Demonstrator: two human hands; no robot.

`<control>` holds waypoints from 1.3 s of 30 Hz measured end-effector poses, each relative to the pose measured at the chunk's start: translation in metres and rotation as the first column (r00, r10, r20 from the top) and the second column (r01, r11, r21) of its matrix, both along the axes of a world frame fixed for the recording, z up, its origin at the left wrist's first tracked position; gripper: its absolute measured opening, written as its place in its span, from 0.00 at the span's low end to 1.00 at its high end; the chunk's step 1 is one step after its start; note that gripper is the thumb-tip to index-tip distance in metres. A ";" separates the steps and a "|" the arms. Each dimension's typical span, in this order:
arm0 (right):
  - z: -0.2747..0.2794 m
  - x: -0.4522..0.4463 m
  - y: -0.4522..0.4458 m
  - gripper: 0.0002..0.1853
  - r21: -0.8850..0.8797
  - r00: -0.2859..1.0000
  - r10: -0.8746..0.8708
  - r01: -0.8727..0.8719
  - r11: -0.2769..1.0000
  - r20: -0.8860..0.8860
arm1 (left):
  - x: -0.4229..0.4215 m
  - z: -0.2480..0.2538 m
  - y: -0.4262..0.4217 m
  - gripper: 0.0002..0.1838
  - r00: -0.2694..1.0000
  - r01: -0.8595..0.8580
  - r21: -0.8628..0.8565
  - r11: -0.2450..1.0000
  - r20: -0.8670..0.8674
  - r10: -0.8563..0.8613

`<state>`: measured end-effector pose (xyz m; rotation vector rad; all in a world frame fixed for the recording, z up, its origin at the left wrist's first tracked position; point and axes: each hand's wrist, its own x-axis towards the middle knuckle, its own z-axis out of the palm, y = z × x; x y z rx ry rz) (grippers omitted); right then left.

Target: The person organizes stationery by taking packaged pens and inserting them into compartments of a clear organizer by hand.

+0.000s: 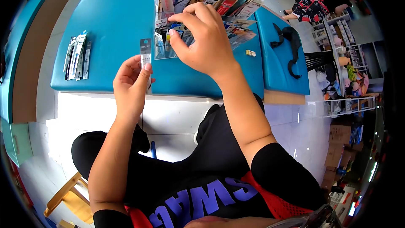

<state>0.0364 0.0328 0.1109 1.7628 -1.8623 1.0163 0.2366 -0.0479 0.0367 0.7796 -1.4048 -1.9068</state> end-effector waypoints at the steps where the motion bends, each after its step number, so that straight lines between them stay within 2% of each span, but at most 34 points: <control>1: -0.001 -0.001 0.000 0.13 0.001 0.999 -0.026 0.026 1.000 -0.024 | -0.005 0.001 -0.004 0.19 1.000 0.000 -0.041 0.999 -0.013 -0.001; 4: 0.010 0.001 0.010 0.13 0.111 0.992 0.046 -0.033 0.993 -0.117 | -0.022 0.010 -0.017 0.16 0.999 0.003 -0.159 0.987 -0.049 -0.011; 7: 0.014 0.006 0.009 0.10 0.003 0.989 0.117 -0.118 0.993 0.089 | -0.035 0.020 -0.024 0.14 0.997 0.046 -0.287 0.957 -0.040 -0.060; 10: 0.015 0.005 0.011 0.07 0.092 0.849 0.140 -0.216 0.972 0.509 | -0.044 0.025 -0.033 0.16 0.989 0.115 -0.514 0.850 -0.020 -0.146; 11: 0.011 0.001 0.009 0.06 -0.028 0.885 0.194 -0.201 0.979 0.423 | -0.046 0.030 -0.033 0.16 0.995 0.082 -0.630 0.772 0.008 -0.099; 13: 0.008 -0.012 0.012 0.07 -0.026 0.930 0.109 -0.107 0.994 0.352 | -0.049 0.044 -0.032 0.17 0.999 0.032 -0.824 0.566 0.042 0.006; 16: 0.012 -0.020 0.019 0.06 0.010 0.979 0.027 -0.030 1.000 0.203 | -0.050 0.030 -0.045 0.17 0.983 0.126 -0.942 0.310 0.162 0.092; 19: 0.008 -0.026 0.019 0.05 0.027 1.000 0.028 -0.028 0.999 0.011 | -0.054 0.020 -0.053 0.13 0.973 0.159 -0.951 0.264 0.196 0.118; 24: -0.005 -0.029 0.009 0.09 -0.082 0.983 0.034 -0.050 0.995 -0.180 | -0.059 0.020 -0.057 0.10 0.981 0.116 -0.953 0.279 0.154 0.118; 33: -0.011 -0.024 0.010 0.16 -0.095 0.915 0.016 -0.060 0.994 -0.404 | -0.065 0.023 -0.052 0.09 0.985 0.050 -0.941 0.334 0.101 0.137; 36: -0.022 -0.017 0.005 0.17 -0.067 0.928 0.040 -0.069 0.995 -0.371 | -0.063 0.025 -0.049 0.09 0.977 0.074 -0.918 0.390 0.146 0.158; 39: -0.034 -0.013 -0.001 0.11 0.012 0.955 -0.010 0.014 1.000 -0.297 | -0.063 0.024 -0.049 0.09 0.972 0.076 -0.888 0.454 0.167 0.164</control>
